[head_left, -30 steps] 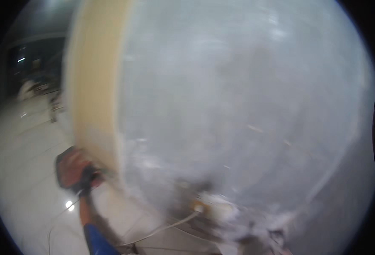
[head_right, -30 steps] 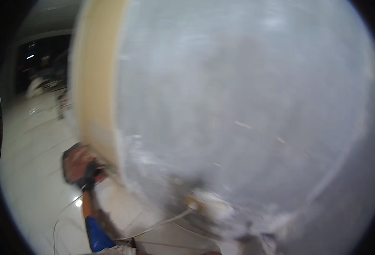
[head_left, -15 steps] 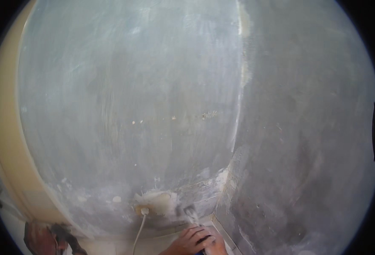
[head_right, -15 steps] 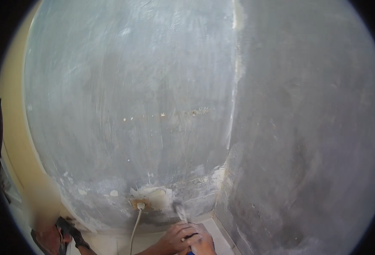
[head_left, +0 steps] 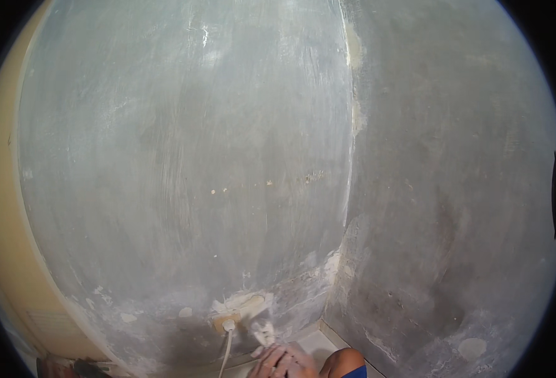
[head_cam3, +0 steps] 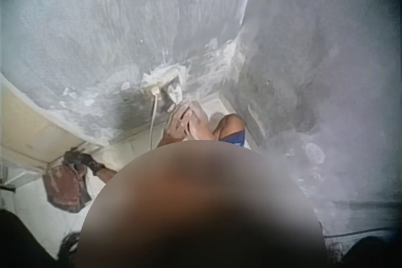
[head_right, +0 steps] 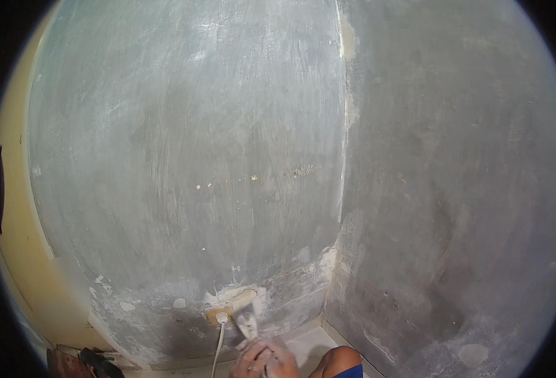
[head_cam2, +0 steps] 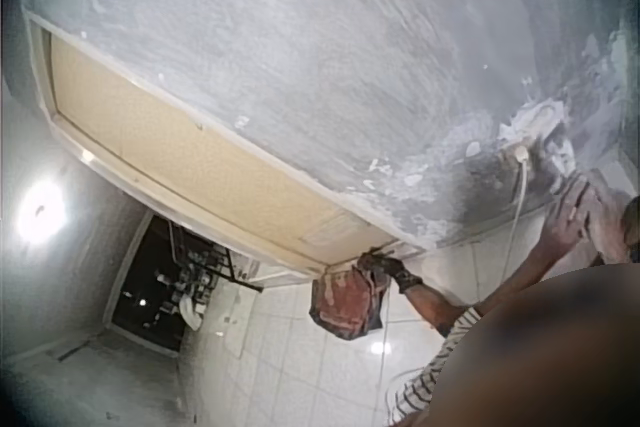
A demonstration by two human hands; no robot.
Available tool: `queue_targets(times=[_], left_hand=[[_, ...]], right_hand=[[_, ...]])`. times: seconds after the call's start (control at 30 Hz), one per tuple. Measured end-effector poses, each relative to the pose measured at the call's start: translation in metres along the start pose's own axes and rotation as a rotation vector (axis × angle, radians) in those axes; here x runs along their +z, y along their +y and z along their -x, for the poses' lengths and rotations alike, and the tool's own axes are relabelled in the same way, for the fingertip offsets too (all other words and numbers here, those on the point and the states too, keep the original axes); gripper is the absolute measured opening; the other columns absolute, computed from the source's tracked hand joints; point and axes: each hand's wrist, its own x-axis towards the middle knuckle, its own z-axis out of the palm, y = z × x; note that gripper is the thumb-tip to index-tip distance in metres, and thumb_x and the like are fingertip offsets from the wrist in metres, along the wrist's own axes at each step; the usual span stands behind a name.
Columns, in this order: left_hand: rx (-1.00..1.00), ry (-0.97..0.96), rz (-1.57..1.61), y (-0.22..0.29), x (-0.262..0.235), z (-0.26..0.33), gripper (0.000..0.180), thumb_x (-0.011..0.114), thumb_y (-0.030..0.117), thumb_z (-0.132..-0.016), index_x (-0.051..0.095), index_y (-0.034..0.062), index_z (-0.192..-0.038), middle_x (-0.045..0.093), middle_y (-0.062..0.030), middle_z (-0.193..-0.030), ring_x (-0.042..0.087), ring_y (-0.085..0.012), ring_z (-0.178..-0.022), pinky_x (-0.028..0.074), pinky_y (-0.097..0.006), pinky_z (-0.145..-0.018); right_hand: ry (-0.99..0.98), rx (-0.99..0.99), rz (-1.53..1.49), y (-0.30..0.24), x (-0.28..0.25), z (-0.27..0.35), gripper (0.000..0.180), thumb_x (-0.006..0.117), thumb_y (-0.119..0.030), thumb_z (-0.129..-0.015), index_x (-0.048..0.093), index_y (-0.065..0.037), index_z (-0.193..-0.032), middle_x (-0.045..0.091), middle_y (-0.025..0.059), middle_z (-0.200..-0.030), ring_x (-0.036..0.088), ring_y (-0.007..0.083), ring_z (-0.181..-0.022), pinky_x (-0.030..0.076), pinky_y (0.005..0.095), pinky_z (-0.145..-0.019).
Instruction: Smoothing and patching a wall using putty and a putty knife.
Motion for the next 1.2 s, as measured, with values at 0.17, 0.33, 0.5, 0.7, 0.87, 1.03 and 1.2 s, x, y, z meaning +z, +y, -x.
queue_targets(times=[0.17, 0.33, 0.5, 0.7, 0.87, 1.03, 1.2], left_hand=[[-0.141, -0.166, -0.243, -0.029, -0.013, 0.021, 0.026, 0.056, 0.006, -0.089, 0.057, 0.0015, -0.115, 0.055, -0.0203, -0.121, 0.058, -0.0362, -0.107, 0.051, -0.040, -0.087], [-0.526, 0.066, 0.387, -0.029, -0.023, -0.045, 0.022, 0.058, 0.005, -0.089, 0.061, -0.0011, -0.109, 0.063, -0.0127, -0.106, 0.062, -0.0238, -0.094, 0.053, -0.034, -0.078], [-0.348, 0.139, 0.644, -0.063, -0.054, -0.166, 0.013, 0.067, 0.007, -0.080, 0.067, 0.0024, -0.093, 0.069, -0.0148, -0.095, 0.066, -0.0329, -0.094, 0.052, -0.044, -0.082], [-0.137, 0.136, 0.799, -0.108, -0.041, -0.303, 0.015, 0.071, 0.001, -0.073, 0.061, 0.0012, -0.085, 0.066, -0.0215, -0.097, 0.065, -0.0305, -0.094, 0.055, -0.041, -0.081], [-0.227, 0.182, 0.873, -0.125, -0.021, -0.370, 0.013, 0.069, -0.003, -0.075, 0.064, -0.0008, -0.087, 0.068, -0.0182, -0.097, 0.066, -0.0184, -0.086, 0.053, -0.029, -0.076], [-0.160, 0.133, 0.773, -0.126, -0.006, -0.406, 0.013, 0.068, 0.002, -0.078, 0.066, 0.0007, -0.091, 0.069, -0.0105, -0.092, 0.062, -0.0097, -0.078, 0.050, -0.023, -0.070], [-0.142, 0.104, 0.680, -0.132, 0.013, -0.437, 0.015, 0.069, 0.007, -0.079, 0.067, 0.0023, -0.092, 0.068, -0.0041, -0.086, 0.058, -0.0061, -0.072, 0.047, -0.021, -0.065]], right_hand=[[-0.448, 0.362, -0.794, -0.016, 0.005, -0.019, 0.038, 0.044, -0.028, -0.099, 0.045, 0.002, -0.123, 0.058, 0.0130, -0.103, 0.060, 0.0172, -0.086, 0.049, 0.0289, -0.071], [-0.422, 0.238, -0.283, -0.008, -0.026, -0.089, 0.042, 0.061, -0.026, -0.087, 0.055, -0.002, -0.122, 0.061, 0.0139, -0.107, 0.058, 0.0243, -0.100, 0.046, 0.0331, -0.086], [-0.054, -0.011, 0.090, -0.023, -0.073, -0.204, 0.046, 0.075, -0.006, -0.073, 0.060, -0.004, -0.116, 0.063, 0.0124, -0.101, 0.059, 0.0192, -0.100, 0.047, 0.0292, -0.084], [0.282, -0.591, 0.506, -0.024, -0.113, -0.319, 0.023, 0.069, -0.008, -0.074, 0.062, -0.009, -0.096, 0.063, 0.0124, -0.090, 0.057, 0.0322, -0.099, 0.041, 0.0384, -0.089], [0.453, -0.821, 0.815, -0.045, -0.093, -0.388, 0.019, 0.063, -0.006, -0.075, 0.055, -0.007, -0.092, 0.063, 0.0116, -0.085, 0.059, 0.0326, -0.096, 0.044, 0.0415, -0.083], [0.420, -0.542, 0.708, -0.042, -0.056, -0.463, 0.020, 0.054, -0.004, -0.083, 0.054, -0.004, -0.103, 0.064, 0.0149, -0.085, 0.063, 0.0323, -0.081, 0.049, 0.0414, -0.066], [0.541, -0.638, 0.691, -0.021, -0.055, -0.521, 0.028, 0.050, -0.007, -0.089, 0.053, -0.002, -0.116, 0.063, 0.0190, -0.104, 0.062, 0.0358, -0.092, 0.050, 0.0422, -0.074]])
